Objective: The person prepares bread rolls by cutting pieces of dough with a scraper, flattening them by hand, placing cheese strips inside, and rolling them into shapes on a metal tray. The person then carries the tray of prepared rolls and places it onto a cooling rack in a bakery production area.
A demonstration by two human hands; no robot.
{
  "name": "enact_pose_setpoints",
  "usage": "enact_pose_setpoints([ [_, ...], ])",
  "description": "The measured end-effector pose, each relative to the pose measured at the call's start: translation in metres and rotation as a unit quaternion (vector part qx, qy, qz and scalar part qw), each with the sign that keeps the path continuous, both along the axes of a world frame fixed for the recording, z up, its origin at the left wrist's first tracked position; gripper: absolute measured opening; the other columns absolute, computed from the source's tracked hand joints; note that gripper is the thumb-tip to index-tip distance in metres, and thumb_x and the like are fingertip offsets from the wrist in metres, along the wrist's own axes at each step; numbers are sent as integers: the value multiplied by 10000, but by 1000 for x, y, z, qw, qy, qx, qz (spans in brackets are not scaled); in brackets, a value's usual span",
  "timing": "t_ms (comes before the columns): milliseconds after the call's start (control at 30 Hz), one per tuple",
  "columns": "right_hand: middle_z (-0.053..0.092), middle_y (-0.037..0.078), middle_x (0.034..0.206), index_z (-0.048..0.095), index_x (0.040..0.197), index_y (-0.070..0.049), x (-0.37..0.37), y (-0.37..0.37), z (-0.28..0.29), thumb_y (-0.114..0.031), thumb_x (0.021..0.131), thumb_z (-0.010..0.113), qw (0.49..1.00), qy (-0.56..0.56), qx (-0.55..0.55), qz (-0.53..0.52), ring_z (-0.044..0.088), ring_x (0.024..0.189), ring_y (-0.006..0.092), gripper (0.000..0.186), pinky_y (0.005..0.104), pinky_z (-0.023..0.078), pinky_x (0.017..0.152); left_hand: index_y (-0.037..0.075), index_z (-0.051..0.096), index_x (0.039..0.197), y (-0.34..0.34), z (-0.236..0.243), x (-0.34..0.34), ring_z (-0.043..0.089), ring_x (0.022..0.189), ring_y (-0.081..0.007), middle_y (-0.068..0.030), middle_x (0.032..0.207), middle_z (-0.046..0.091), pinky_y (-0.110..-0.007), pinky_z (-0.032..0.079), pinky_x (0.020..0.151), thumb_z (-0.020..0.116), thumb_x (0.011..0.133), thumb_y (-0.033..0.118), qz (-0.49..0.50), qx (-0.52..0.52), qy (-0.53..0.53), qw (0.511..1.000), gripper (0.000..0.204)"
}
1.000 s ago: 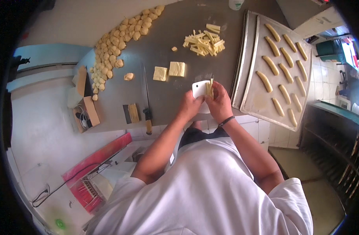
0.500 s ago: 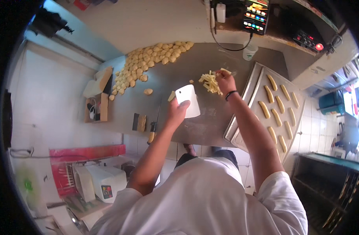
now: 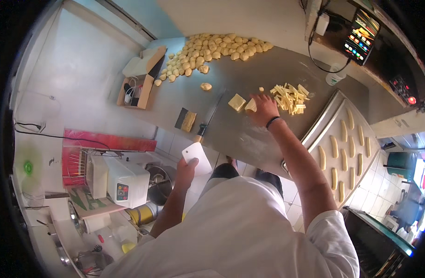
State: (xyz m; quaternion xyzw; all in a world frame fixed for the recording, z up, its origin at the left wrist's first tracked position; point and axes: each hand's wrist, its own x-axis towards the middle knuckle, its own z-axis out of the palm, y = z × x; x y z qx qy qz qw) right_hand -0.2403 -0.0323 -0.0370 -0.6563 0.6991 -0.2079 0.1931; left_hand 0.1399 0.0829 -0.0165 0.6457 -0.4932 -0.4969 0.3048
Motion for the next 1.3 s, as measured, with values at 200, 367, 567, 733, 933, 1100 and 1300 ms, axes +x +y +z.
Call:
enact_pose_setpoints([
  [200,553,125,1484,476,1539,-163,55,-44,2,-470,852,738,991,121,64,9,479,1420,330,796,518,330,1189,-34,657,1233,-59,8,-10,692,970,-194,-125,1057,740,-374,554,852,656,955,176,-62,-26,-10,998,349],
  [367,593,138,1406,489,1522,-149,55,-66,-16,-347,831,763,995,37,89,-23,522,1373,317,769,515,378,1154,-41,670,1189,-107,15,3,705,923,-198,-130,1007,751,-375,557,829,656,954,181,-97,-37,-11,995,323],
  [567,646,128,1255,517,1471,-113,6,-30,24,-223,776,796,978,-172,-2,-114,576,1273,338,757,483,383,1173,-52,686,1177,-186,1,72,709,918,-166,-113,1037,762,-350,563,813,680,985,155,-3,15,23,1000,282],
  [733,592,139,1351,487,1495,-126,11,-14,9,-237,742,818,998,42,18,-53,527,1319,357,830,503,368,1182,-48,640,1267,-287,-26,133,720,989,-219,-154,1130,742,-385,564,862,727,950,192,-44,-10,-41,998,406],
  [933,529,150,1456,448,1530,-123,27,-9,5,-246,746,822,992,95,48,-65,484,1362,380,877,533,355,1187,-32,529,1399,-296,-16,126,711,1020,-373,-227,1144,715,-477,559,887,754,931,268,-122,-111,-346,924,600],
  [1100,541,171,1437,434,1541,-111,14,-10,-14,-251,737,826,985,129,68,-88,491,1350,390,905,531,350,1192,0,471,1471,-204,16,37,681,1000,-482,-310,1128,666,-554,556,878,744,903,290,-373,-132,-201,896,694],
  [1300,658,195,1301,443,1530,-133,-2,-37,13,-275,751,863,946,-208,165,-186,613,1257,378,897,456,511,1063,88,397,1552,-179,-29,-15,699,938,-457,-295,1142,637,-545,591,764,703,887,262,-460,-184,-250,832,753],
])
